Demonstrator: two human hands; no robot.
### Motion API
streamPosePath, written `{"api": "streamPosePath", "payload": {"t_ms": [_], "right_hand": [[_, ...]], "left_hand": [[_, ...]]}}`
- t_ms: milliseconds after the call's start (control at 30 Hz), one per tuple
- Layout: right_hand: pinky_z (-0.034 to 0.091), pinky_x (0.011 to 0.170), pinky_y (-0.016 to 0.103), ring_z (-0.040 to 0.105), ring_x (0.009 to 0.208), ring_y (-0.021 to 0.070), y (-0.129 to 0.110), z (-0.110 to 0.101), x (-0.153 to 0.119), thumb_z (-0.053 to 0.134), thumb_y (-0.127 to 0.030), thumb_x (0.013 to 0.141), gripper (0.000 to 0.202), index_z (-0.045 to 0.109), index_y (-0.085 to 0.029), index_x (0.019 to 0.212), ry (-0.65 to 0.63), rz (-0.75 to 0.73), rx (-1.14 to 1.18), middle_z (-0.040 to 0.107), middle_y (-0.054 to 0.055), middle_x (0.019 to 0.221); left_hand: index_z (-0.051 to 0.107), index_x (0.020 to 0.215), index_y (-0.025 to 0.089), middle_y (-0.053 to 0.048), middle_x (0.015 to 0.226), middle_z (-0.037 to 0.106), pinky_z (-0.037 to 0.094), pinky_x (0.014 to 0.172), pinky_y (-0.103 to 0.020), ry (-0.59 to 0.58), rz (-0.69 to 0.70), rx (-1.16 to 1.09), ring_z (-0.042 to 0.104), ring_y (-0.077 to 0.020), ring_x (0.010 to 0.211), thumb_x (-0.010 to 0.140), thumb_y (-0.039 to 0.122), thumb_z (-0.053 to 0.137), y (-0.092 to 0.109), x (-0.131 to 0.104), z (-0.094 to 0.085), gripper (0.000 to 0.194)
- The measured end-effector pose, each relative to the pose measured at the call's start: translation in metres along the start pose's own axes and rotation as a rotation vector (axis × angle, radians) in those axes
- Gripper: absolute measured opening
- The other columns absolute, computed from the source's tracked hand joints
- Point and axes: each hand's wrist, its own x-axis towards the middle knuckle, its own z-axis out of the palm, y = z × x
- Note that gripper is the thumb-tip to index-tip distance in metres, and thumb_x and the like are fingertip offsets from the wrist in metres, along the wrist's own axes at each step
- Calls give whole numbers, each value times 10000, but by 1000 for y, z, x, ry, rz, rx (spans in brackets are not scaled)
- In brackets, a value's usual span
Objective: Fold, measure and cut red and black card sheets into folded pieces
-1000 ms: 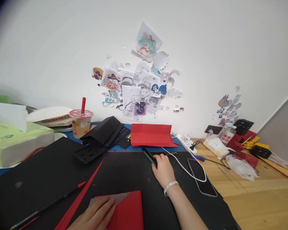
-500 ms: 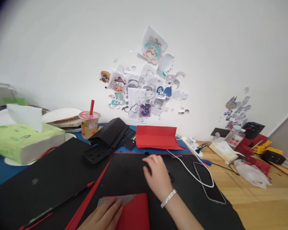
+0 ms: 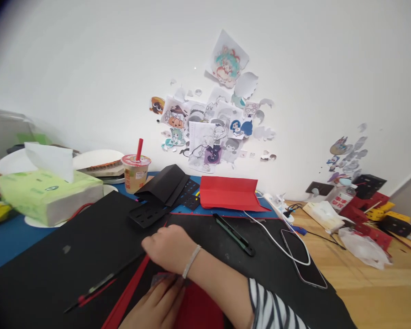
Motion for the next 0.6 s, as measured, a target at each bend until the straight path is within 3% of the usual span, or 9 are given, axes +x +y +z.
{"api": "streamPosePath", "payload": {"t_ms": [100,200,267,433,600], "right_hand": [[341,529,263,570,624,182,15,-8,-30,548,-164,765,71,599,-174,813,71,254,47,633,34,664],[393,586,243,596,648,165,24,-12,-65,468,-102,783,181,596,-190,878,131,405,92,646,17,701],[422,658,221,616,710,143,24,-10,-88,417,-53,806,248,591,-201,904,160,464,137,660,6,763],[433,687,229,581,785,153,5,1,-118,404,-49,851,240,586,-203,872,220,593,217,618,23,824],[398,644,239,538,724,155,-4,4,-116,453,-107,870,179,603,-198,837,142,623,212,568,23,797]], "left_hand": [[615,1115,140,-105,1078,674,491,843,-310,-110,-15,-56,580,-231,1029,822,149,410,6,-6,16,358],[589,1160,161,-116,1130,650,475,884,-353,-184,-102,-105,550,-252,1089,791,137,431,10,-10,26,402],[572,1179,152,-122,1169,629,466,902,-356,-213,-95,-124,536,-255,1117,768,109,441,9,-9,19,434],[570,1167,115,-103,1194,617,479,883,-342,-224,-14,-85,555,-254,1095,696,16,404,-2,3,-22,510],[583,1142,130,-77,1178,631,515,824,-341,-171,32,9,589,-252,1040,655,-3,377,-7,4,-26,546]]}}
